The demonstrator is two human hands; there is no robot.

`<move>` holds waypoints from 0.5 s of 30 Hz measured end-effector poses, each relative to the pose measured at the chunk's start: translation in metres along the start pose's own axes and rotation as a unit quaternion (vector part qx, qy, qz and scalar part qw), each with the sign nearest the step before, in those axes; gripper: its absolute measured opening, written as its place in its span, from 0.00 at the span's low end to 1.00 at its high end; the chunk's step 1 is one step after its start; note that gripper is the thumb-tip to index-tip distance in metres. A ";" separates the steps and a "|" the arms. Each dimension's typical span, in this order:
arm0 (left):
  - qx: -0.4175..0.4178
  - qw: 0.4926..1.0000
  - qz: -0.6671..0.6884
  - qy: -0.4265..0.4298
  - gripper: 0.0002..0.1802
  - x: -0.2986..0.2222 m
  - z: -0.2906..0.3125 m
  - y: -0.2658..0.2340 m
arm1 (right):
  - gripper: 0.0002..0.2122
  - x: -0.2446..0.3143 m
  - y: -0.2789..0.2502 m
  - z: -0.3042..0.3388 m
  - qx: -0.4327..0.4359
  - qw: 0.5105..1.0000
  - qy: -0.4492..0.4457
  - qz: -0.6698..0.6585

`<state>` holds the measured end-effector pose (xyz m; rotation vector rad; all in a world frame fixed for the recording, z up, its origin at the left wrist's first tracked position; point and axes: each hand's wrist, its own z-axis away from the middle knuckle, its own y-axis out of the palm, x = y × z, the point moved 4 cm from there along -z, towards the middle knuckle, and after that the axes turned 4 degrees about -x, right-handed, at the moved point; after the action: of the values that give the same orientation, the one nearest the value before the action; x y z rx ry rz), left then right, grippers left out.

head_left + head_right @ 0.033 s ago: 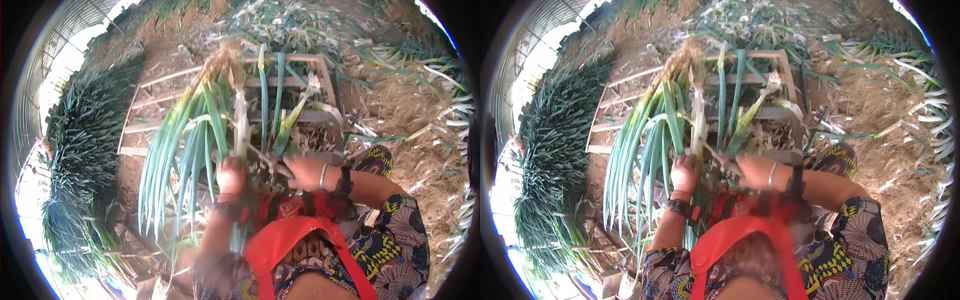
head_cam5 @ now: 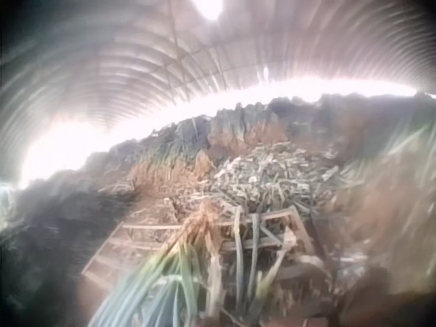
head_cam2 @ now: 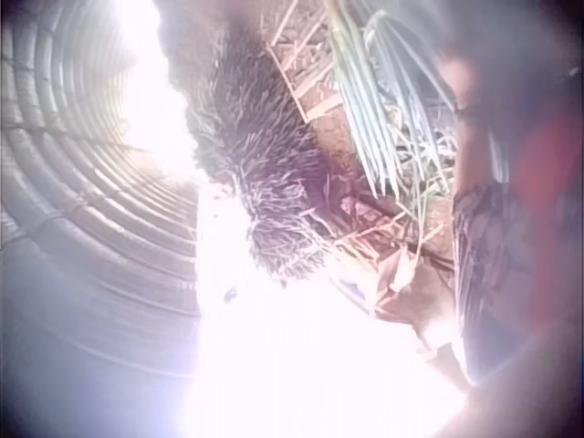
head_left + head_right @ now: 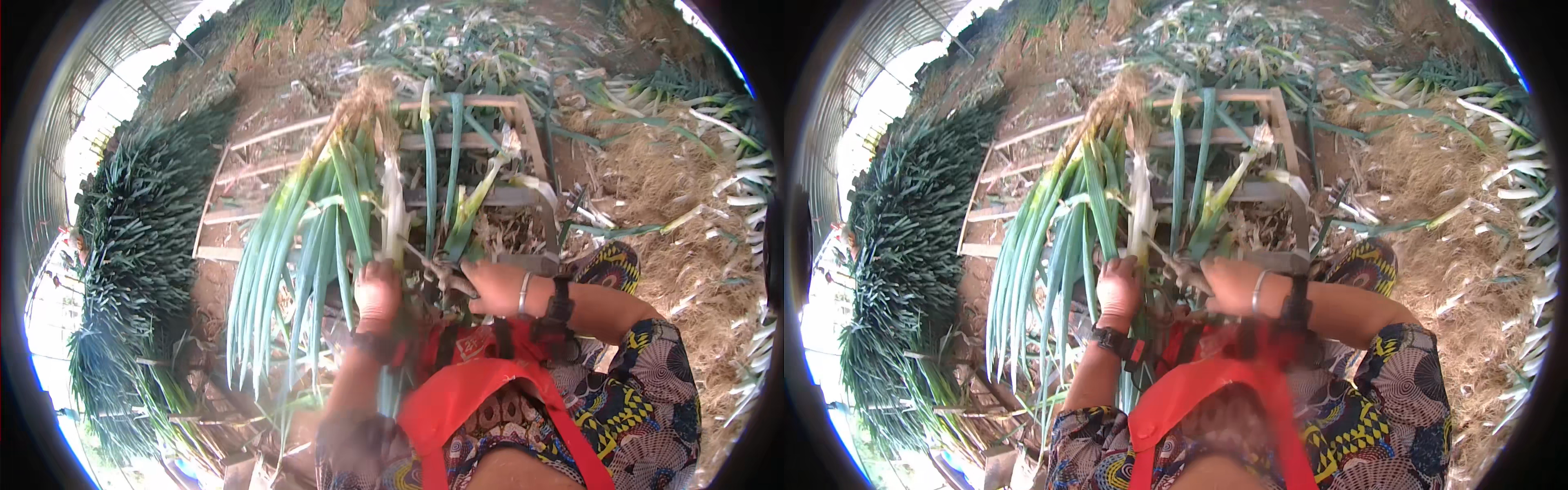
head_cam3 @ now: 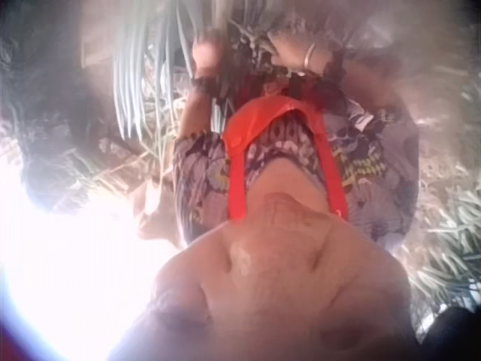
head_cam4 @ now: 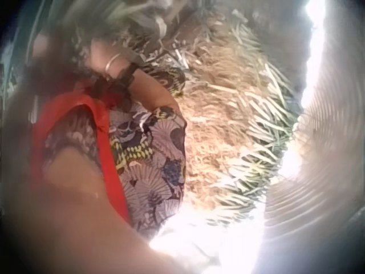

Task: Trimming roots and peeling the outer layers of harvested leeks using trimming shears.

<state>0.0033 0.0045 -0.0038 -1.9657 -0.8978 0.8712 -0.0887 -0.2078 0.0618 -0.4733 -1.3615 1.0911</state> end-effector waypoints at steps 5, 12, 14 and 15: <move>0.143 0.981 -0.089 -0.095 0.22 -0.007 -0.018 0.036 | 0.15 -0.018 -0.021 -0.065 -0.067 0.995 0.057 -0.051; 0.284 0.925 0.053 -0.247 0.35 0.020 -0.043 0.026 | 0.15 -0.020 -0.029 -0.065 -0.065 0.996 0.060 -0.033; 0.301 0.911 0.114 -0.260 0.41 0.013 -0.048 0.014 | 0.15 -0.012 -0.026 -0.027 -0.027 0.999 0.009 -0.024; 0.304 0.909 0.113 -0.260 0.41 0.010 -0.047 0.010 | 0.15 -0.009 -0.022 -0.012 -0.002 1.000 -0.005 -0.027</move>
<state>0.0491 -0.0086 0.0066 -1.3160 -0.5715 1.6373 -0.0688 -0.2215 0.0724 -0.4317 -1.3772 1.0479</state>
